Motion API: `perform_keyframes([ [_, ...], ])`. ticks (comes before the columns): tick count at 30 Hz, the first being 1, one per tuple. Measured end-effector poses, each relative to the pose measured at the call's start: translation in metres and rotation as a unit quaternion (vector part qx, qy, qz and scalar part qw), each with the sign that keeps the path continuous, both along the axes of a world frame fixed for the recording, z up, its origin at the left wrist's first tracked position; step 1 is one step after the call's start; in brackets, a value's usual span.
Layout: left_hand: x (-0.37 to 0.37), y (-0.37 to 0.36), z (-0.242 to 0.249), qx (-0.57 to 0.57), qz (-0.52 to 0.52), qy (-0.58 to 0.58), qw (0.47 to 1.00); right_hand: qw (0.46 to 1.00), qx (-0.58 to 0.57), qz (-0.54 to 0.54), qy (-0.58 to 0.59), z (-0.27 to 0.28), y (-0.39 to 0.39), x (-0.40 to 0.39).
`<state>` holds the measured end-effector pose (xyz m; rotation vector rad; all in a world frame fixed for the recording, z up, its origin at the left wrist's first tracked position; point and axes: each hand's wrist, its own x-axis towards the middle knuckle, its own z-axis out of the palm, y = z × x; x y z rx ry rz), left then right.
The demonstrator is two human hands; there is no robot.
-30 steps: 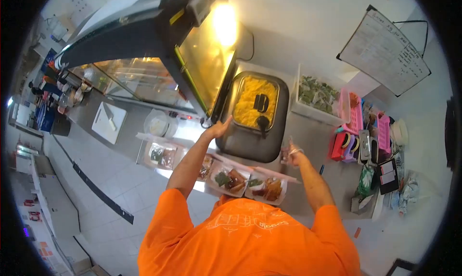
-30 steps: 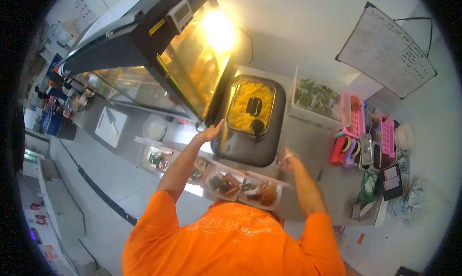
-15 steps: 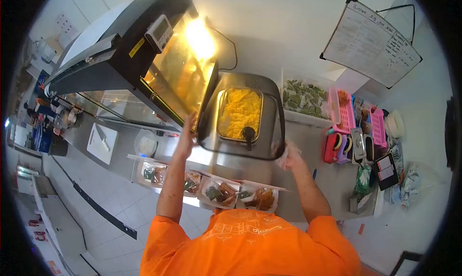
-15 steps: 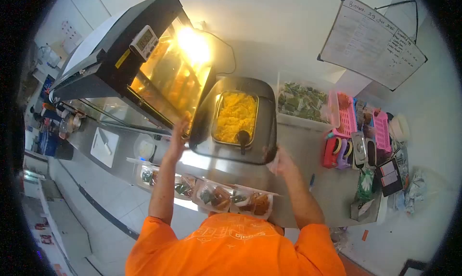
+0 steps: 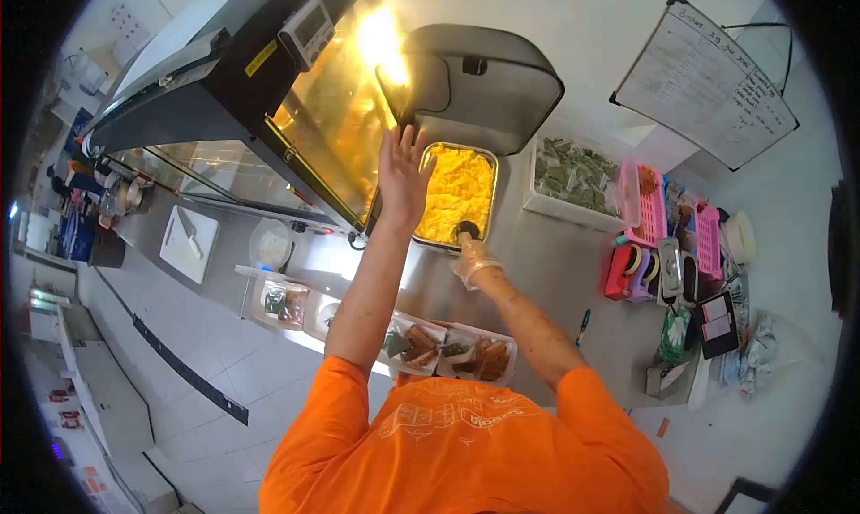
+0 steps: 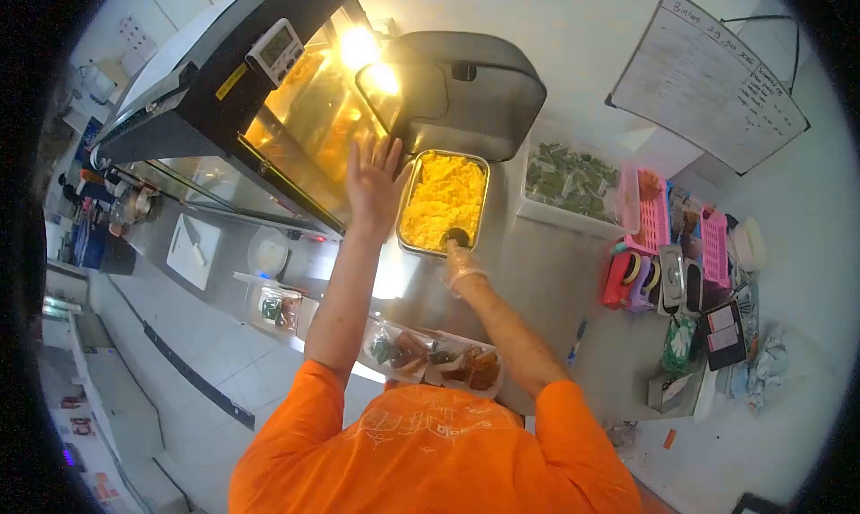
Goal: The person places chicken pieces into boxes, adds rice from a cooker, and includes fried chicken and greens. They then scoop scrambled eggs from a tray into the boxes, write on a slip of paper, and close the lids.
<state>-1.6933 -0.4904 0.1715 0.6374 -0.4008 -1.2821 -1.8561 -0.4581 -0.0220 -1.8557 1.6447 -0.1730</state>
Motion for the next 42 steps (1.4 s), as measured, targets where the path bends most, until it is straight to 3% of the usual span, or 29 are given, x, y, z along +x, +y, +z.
perform_keyframes([
  [3, 0.011, -0.021, 0.001, 0.015, 0.0, -0.026, 1.0, 0.999, -0.018, -0.011, 0.037, -0.019, -0.007, 0.003],
  [4, 0.011, -0.02, -0.009, 0.08, 0.03, -0.021, 0.996, 0.998, -0.041, -0.004, 0.054, -0.02, -0.016, 0.0],
  [6, 0.006, -0.015, -0.057, 0.208, 0.086, -0.009, 0.974, 0.995, -0.084, 0.024, 0.047, -0.024, -0.03, -0.014],
  [8, 0.009, 0.006, -0.154, 0.072, -0.074, 0.12, 0.987, 0.985, -0.15, 0.069, 0.049, -0.005, -0.039, -0.029],
  [10, -0.028, 0.03, -0.178, 0.128, 0.004, 0.125, 0.984, 0.985, -0.13, 0.06, -0.092, -0.045, -0.066, -0.035],
  [12, -0.049, 0.037, -0.171, 0.332, -0.002, 0.132, 0.934, 0.955, -0.237, 0.171, -0.049, -0.01, -0.06, -0.032],
  [13, -0.055, 0.035, -0.175, 0.345, -0.015, 0.146, 0.927, 0.916, -0.316, 0.244, -0.036, -0.024, -0.07, -0.024],
  [14, -0.06, 0.034, -0.177, 0.358, -0.028, 0.159, 0.92, 0.912, -0.289, 0.29, 0.029, -0.034, -0.076, -0.026],
  [16, -0.064, 0.03, -0.213, 0.223, -0.072, 0.207, 0.95, 0.885, -0.225, 0.376, 0.157, -0.003, -0.069, -0.015],
  [20, -0.062, 0.021, -0.216, 0.143, -0.066, 0.229, 0.961, 0.86, -0.127, 0.444, 0.218, 0.027, -0.06, -0.01],
  [21, -0.061, 0.022, -0.212, 0.162, -0.06, 0.233, 0.957, 0.834, -0.124, 0.508, 0.178, 0.019, -0.065, -0.015],
  [23, -0.059, 0.022, -0.207, 0.198, -0.05, 0.24, 0.949, 0.914, -0.121, 0.387, 0.029, -0.005, -0.068, -0.018],
  [25, -0.059, 0.02, -0.212, 0.176, -0.052, 0.233, 0.955, 0.919, -0.089, 0.382, -0.031, 0.003, -0.075, -0.024],
  [26, -0.058, 0.02, -0.215, 0.166, -0.052, 0.228, 0.958, 0.895, -0.06, 0.441, -0.018, 0.013, -0.085, -0.03],
  [28, -0.054, 0.02, -0.235, 0.168, -0.079, 0.243, 0.952, 0.913, 0.044, 0.398, -0.074, 0.016, -0.092, -0.042],
  [30, -0.053, 0.021, -0.254, 0.183, -0.092, 0.246, 0.947, 0.943, 0.192, 0.176, -0.207, -0.008, -0.09, -0.055],
  [33, -0.053, 0.026, -0.256, 0.213, -0.06, 0.198, 0.955, 0.916, 0.279, -0.034, -0.284, -0.055, -0.08, -0.062],
  [36, -0.04, 0.037, -0.237, 0.205, -0.011, 0.109, 0.973, 0.864, 0.287, -0.181, -0.373, -0.065, -0.069, -0.06],
  [39, -0.013, 0.061, -0.209, 0.229, -0.034, 0.117, 0.966, 0.775, 0.35, -0.244, -0.466, -0.064, -0.066, -0.073],
  [42, -0.002, 0.08, -0.168, 0.311, -0.017, 0.148, 0.939, 0.801, 0.249, -0.279, -0.467, -0.061, -0.057, -0.07],
])
